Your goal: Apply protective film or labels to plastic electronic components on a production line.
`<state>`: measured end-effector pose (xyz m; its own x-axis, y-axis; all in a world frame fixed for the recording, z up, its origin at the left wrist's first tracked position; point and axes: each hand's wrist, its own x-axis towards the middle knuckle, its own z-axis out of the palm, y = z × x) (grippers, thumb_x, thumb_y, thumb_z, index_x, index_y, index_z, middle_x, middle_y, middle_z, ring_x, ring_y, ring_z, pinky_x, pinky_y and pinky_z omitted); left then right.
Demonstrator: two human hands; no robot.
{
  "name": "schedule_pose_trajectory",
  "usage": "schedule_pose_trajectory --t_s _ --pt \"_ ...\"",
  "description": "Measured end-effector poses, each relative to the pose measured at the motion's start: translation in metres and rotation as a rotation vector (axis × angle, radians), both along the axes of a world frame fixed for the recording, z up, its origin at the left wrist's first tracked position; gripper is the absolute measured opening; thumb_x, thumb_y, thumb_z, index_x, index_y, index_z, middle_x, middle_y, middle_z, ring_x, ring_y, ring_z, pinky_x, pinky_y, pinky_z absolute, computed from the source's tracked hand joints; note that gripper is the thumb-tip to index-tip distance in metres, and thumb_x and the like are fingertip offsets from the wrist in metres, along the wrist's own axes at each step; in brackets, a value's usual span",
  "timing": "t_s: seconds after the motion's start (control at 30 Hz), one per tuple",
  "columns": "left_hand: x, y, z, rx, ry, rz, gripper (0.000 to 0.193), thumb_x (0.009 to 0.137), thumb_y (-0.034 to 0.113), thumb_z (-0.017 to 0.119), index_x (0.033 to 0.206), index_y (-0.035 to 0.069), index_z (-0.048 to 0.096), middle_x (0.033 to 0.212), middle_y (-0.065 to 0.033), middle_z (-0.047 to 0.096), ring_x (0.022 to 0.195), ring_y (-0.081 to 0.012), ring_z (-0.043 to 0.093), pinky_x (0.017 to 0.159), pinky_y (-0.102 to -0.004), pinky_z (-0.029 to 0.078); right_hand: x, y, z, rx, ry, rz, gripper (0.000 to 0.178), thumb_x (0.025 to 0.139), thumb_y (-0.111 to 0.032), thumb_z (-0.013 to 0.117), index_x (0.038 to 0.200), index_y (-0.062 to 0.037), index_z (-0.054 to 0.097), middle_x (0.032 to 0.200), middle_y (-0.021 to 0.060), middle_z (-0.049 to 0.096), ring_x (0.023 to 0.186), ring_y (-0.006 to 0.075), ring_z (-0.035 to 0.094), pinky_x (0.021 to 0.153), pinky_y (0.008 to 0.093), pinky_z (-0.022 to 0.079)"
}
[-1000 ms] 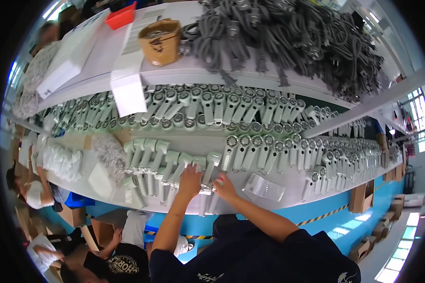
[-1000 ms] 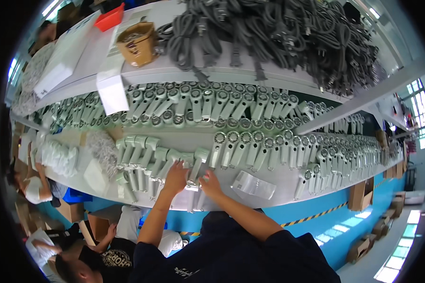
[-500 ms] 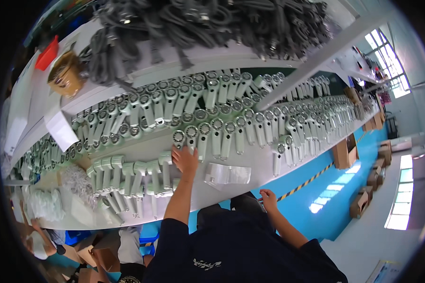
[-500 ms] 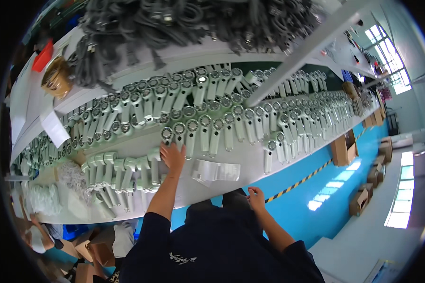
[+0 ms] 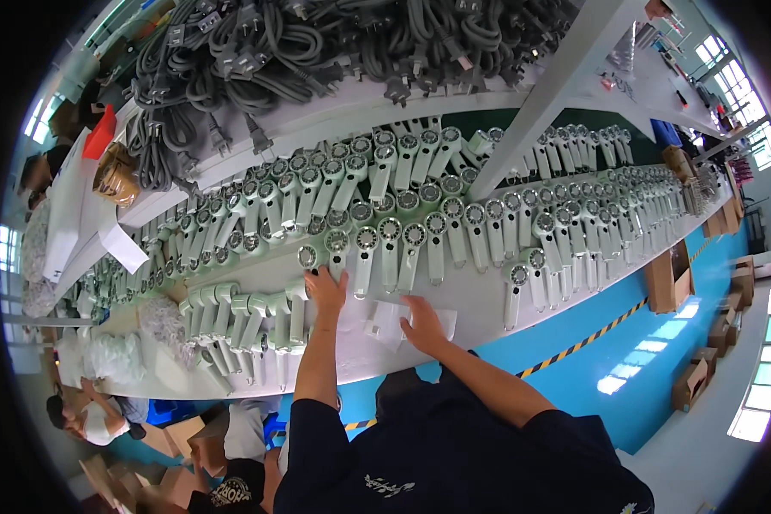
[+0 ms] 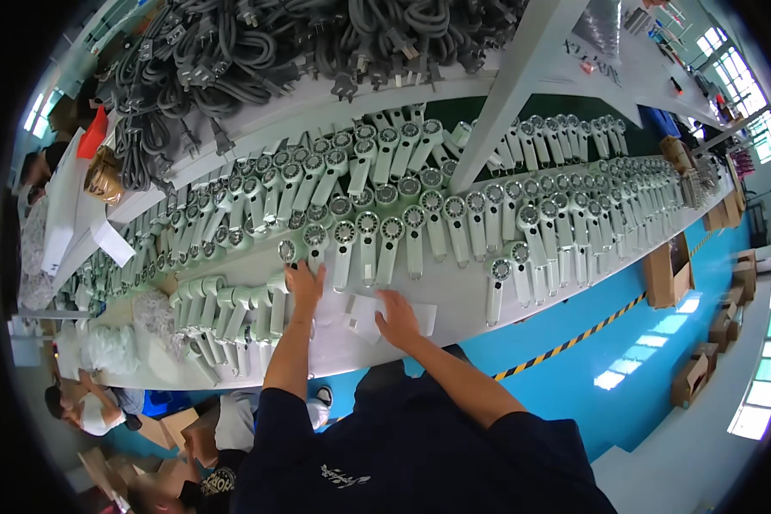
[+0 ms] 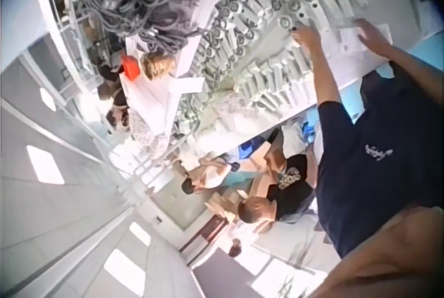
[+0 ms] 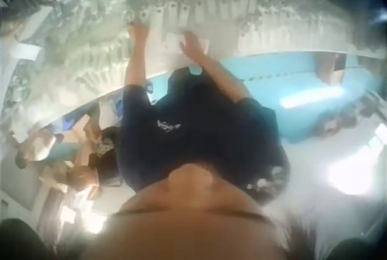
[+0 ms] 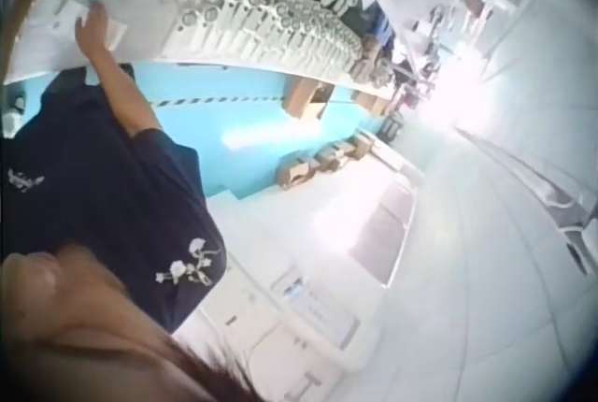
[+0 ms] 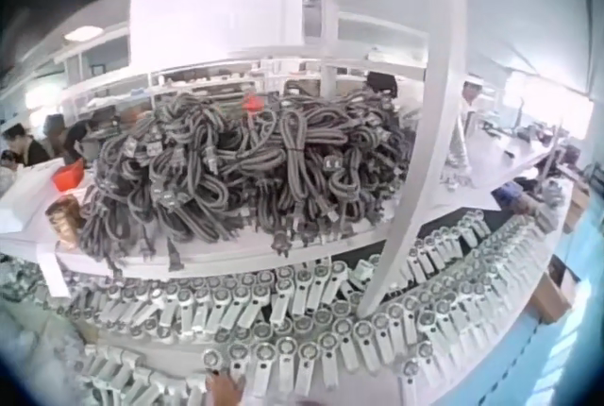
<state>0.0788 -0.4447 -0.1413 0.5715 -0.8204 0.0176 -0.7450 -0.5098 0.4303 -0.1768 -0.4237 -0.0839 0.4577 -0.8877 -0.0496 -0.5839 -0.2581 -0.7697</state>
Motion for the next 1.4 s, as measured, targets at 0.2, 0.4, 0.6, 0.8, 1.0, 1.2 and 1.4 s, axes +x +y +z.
schedule_pose_trajectory --t_s 0.2,0.4,0.6,0.8,1.0,1.2,1.4 --pt "-0.003 0.001 0.053 -0.211 0.185 0.047 0.050 0.082 0.037 0.066 0.108 -0.003 0.053 0.111 -0.0307 0.047 0.109 -0.0447 0.042 0.094 -0.0495 0.034 -0.043 -0.004 -0.047 0.265 -0.180 -0.169 0.051 0.078 -0.003 0.060 0.127 -0.0113 0.047 0.125 0.0138 0.049 0.099 0.0309 0.055 0.086 0.0378 0.046" --pt "-0.031 0.055 0.121 -0.538 1.524 0.320 0.039 0.089 0.038 0.050 0.110 0.005 0.055 0.113 -0.0189 0.056 0.095 -0.0296 0.056 0.077 -0.0401 0.048 -0.054 -0.015 -0.060 0.182 -0.039 -0.006 0.045 0.082 -0.012 0.059 0.125 -0.0125 0.050 0.122 0.0120 0.052 0.110 0.0332 0.049 0.095 0.0444 0.039" --pt "-0.078 0.097 0.171 -0.622 1.870 0.287 0.039 0.081 0.041 0.051 0.100 0.008 0.056 0.119 -0.0203 0.054 0.104 -0.0328 0.056 0.076 -0.0443 0.050 -0.033 -0.032 -0.045 0.101 0.272 0.289 0.036 0.082 -0.027 0.062 0.115 -0.0132 0.058 0.114 0.0081 0.059 0.106 0.0317 0.050 0.096 0.0466 0.034" --pt "-0.102 0.118 0.155 -0.622 1.861 0.243 0.037 0.075 0.042 0.057 0.086 0.007 0.050 0.119 -0.0210 0.051 0.107 -0.0372 0.053 0.074 -0.0459 0.048 -0.042 -0.055 -0.024 0.240 0.251 0.199 0.028 0.082 -0.031 0.065 0.101 -0.0105 0.064 0.091 0.0073 0.066 0.092 0.0272 0.058 0.089 0.0433 0.040" --pt "-0.131 0.113 0.118 -0.609 1.902 0.351 0.037 0.082 0.041 0.052 0.087 0.005 0.050 0.115 -0.0209 0.054 0.104 -0.0360 0.055 0.076 -0.0444 0.048 -0.080 -0.060 -0.051 0.437 0.062 0.008 0.029 0.084 -0.030 0.067 0.099 -0.0045 0.063 0.081 0.0092 0.066 0.072 0.0188 0.064 0.065 0.0313 0.050" --pt "-0.166 0.118 0.059 -0.636 1.784 0.412 0.030 0.084 0.033 0.050 0.090 0.003 0.050 0.106 -0.0226 0.058 0.098 -0.0311 0.057 0.085 -0.0440 0.047 -0.092 -0.037 -0.058 0.404 0.054 -0.073 0.023 0.083 -0.019 0.065 0.103 -0.0059 0.063 0.093 0.0113 0.064 0.084 0.0230 0.062 0.076 0.0351 0.049" --pt "-0.168 0.113 0.057 -0.766 1.620 0.490 0.032 0.084 0.037 0.048 0.089 0.005 0.047 0.104 -0.0218 0.060 0.097 -0.0308 0.055 0.085 -0.0418 0.044 -0.060 -0.027 -0.010 -0.143 0.043 0.119 0.037 0.081 -0.013 0.062 0.118 -0.0133 0.056 0.119 0.0097 0.050 0.112 0.0311 0.047 0.093 0.0428 0.038"
